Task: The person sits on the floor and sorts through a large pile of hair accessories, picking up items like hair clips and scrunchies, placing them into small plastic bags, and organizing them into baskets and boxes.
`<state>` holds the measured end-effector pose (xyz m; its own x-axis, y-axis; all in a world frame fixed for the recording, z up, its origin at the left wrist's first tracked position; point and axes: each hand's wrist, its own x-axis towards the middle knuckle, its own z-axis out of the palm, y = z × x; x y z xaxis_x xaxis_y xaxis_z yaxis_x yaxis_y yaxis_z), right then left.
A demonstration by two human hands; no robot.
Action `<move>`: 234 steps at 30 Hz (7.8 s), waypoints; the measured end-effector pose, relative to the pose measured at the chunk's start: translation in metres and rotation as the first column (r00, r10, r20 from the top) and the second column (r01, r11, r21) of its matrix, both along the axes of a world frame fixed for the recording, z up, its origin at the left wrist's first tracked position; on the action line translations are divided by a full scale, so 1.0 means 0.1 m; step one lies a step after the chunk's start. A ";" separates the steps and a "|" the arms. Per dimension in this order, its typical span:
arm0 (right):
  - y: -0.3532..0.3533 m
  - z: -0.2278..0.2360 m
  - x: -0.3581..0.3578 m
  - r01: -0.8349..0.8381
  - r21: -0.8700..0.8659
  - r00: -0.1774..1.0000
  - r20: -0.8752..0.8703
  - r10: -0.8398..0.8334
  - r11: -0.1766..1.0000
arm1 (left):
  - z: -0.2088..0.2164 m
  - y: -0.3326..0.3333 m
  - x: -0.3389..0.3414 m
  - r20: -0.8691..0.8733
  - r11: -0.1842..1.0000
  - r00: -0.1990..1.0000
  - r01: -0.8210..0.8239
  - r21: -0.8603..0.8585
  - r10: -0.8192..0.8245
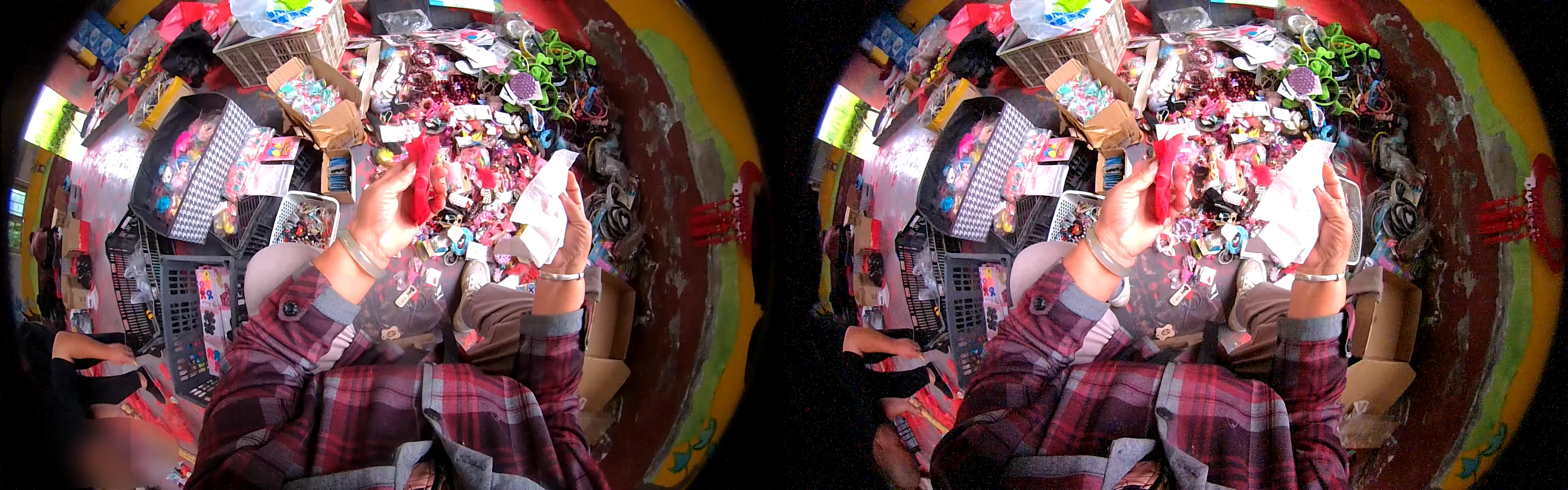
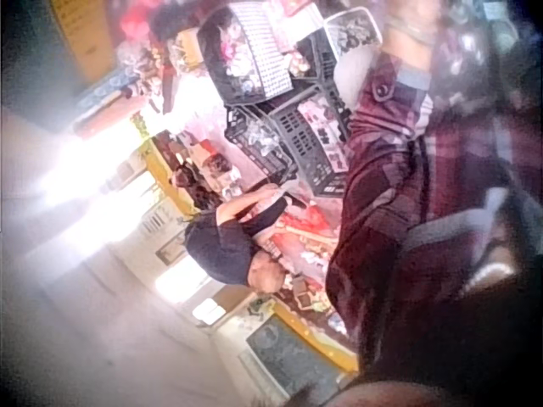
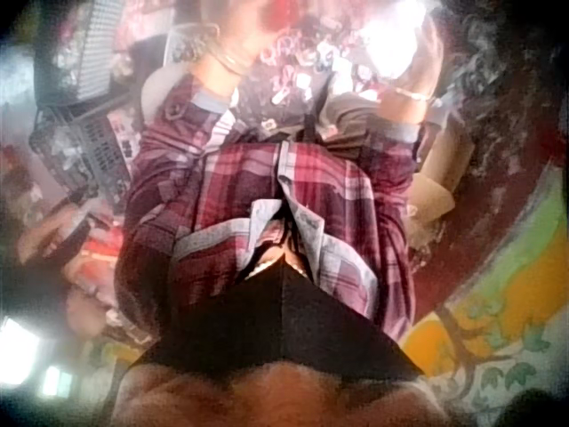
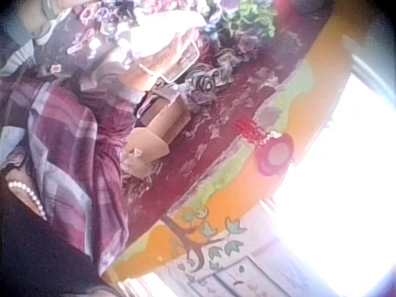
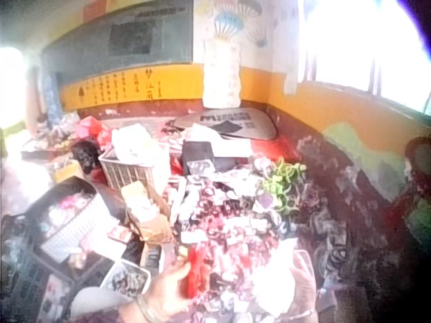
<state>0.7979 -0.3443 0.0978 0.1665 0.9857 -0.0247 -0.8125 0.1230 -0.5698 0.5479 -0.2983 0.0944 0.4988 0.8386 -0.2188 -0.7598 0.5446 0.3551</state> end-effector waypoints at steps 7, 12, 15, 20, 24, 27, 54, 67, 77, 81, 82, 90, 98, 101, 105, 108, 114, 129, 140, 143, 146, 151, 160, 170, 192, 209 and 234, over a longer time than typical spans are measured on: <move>-0.02 0.07 -0.08 0.054 -0.029 0.999 -0.002 -0.054 0.998 | -0.02 0.01 -0.01 0.161 0.989 0.979 0.136 -0.053 -0.126; -0.07 0.28 -0.46 0.175 -0.008 0.871 0.467 -0.150 0.985 | -0.23 -0.01 -0.02 0.196 0.989 0.971 0.144 -0.012 -0.139; -0.11 0.25 -0.76 -0.001 0.333 0.384 0.871 -0.308 0.943 | -0.17 -0.10 0.11 -0.123 0.998 0.990 0.064 -0.020 -0.066; -0.05 0.17 -1.05 -0.190 0.469 -0.195 0.843 -0.501 0.863 | 0.19 -0.32 0.35 -0.260 0.997 0.965 -0.051 -0.065 0.033; 0.12 0.08 -0.49 0.151 0.555 -0.513 0.751 -0.415 0.818 | -0.03 -0.25 0.21 -0.269 0.993 0.961 0.091 0.080 -0.066; 0.09 0.06 -0.25 0.454 0.358 0.138 0.877 -0.461 0.816 | 0.02 -0.26 0.17 -0.311 0.994 0.949 0.073 0.081 -0.044; -0.01 0.14 -0.53 0.144 0.328 -0.288 0.916 -0.278 0.934 | -0.08 -0.24 0.19 -0.481 0.764 0.873 0.363 0.533 -0.079; -0.03 0.34 -0.20 0.153 -0.219 0.943 0.326 -0.076 0.964 | -0.02 -0.07 0.06 0.024 0.971 0.971 0.237 0.019 -0.237; -0.04 0.16 -0.18 0.236 -0.059 0.874 0.450 -0.186 0.970 | -0.02 -0.10 0.09 0.004 0.975 0.976 0.217 -0.056 -0.217; -0.02 0.18 -0.35 0.355 0.202 0.584 0.715 -0.385 0.913 | -0.07 -0.12 0.16 -0.040 0.984 0.984 0.174 0.034 -0.172; -0.05 0.16 -0.37 0.326 0.188 0.511 0.790 -0.340 0.927 | -0.09 -0.13 0.18 -0.065 0.980 0.981 0.189 0.055 -0.185; -0.01 0.15 -0.86 -0.080 0.262 -0.221 0.936 -0.274 0.962 | -0.19 -0.18 0.29 -0.037 0.984 0.990 0.141 0.112 -0.138; -0.09 0.30 -0.36 -0.026 -0.145 0.456 0.879 0.141 0.989 | -0.12 0.00 0.13 -0.029 0.996 0.999 -0.040 0.079 0.042; -0.04 0.18 -0.66 0.035 0.310 0.134 0.941 -0.312 0.950 | -0.18 -0.05 0.23 -0.049 0.999 0.998 -0.025 0.047 0.027; -0.12 0.06 -1.12 -0.181 0.237 -0.238 0.931 -0.277 0.954 | -0.13 -0.11 0.27 -0.136 0.998 0.989 -0.060 -0.036 0.055; -0.11 0.08 -1.07 -0.235 0.104 -0.174 0.974 -0.147 0.967 | -0.21 -0.09 0.22 -0.097 0.994 0.990 -0.104 -0.040 0.100; -0.12 -0.09 -0.54 -0.296 -0.332 -0.471 0.867 0.166 0.895 | -0.19 0.12 -0.02 -0.049 0.983 0.985 -0.158 0.091 0.163; -0.02 0.10 -0.37 0.002 -0.354 0.471 0.825 0.311 0.935 | -0.30 0.12 0.07 -0.136 0.986 0.977 -0.159 0.041 0.163; 0.00 0.08 -0.41 0.180 -0.146 0.669 0.744 -0.012 0.973 | -0.26 0.02 0.08 -0.249 0.998 0.968 0.013 0.069 0.005; 0.04 0.00 -0.59 0.200 0.047 0.592 0.790 -0.158 0.979 | -0.25 -0.07 0.16 -0.269 0.991 0.962 0.079 0.105 -0.048; 0.11 -0.07 -0.78 0.098 0.366 0.064 0.926 -0.373 0.925 | -0.24 -0.15 0.26 -0.284 0.991 0.958 0.075 0.113 -0.040; 0.04 0.04 -0.95 -0.097 0.210 -0.051 0.975 -0.215 0.973 | -0.17 -0.18 0.25 -0.298 0.998 0.953 -0.043 0.052 0.057; 0.01 0.11 -0.71 0.159 0.372 -0.172 0.923 -0.345 0.915 | -0.17 -0.12 0.19 -0.340 0.976 0.936 -0.014 0.219 0.090; 0.08 0.00 -0.67 0.178 0.396 -0.458 0.843 -0.280 0.901 | -0.12 -0.12 0.17 -0.316 0.969 0.938 0.198 0.150 -0.142; 0.10 -0.17 -0.55 -0.007 0.118 -0.371 0.922 -0.112 0.993 | 0.06 -0.08 0.08 -0.430 0.849 0.902 0.261 0.459 -0.045; -0.04 -0.01 -1.30 0.002 0.392 0.069 0.918 -0.391 0.920 | -0.17 0.04 0.23 -0.199 0.971 0.951 -0.220 0.092 0.235; -0.06 0.11 -0.71 -0.373 -0.243 0.156 0.935 0.318 0.895 | -0.23 0.12 0.06 -0.138 0.980 0.970 -0.198 0.028 0.200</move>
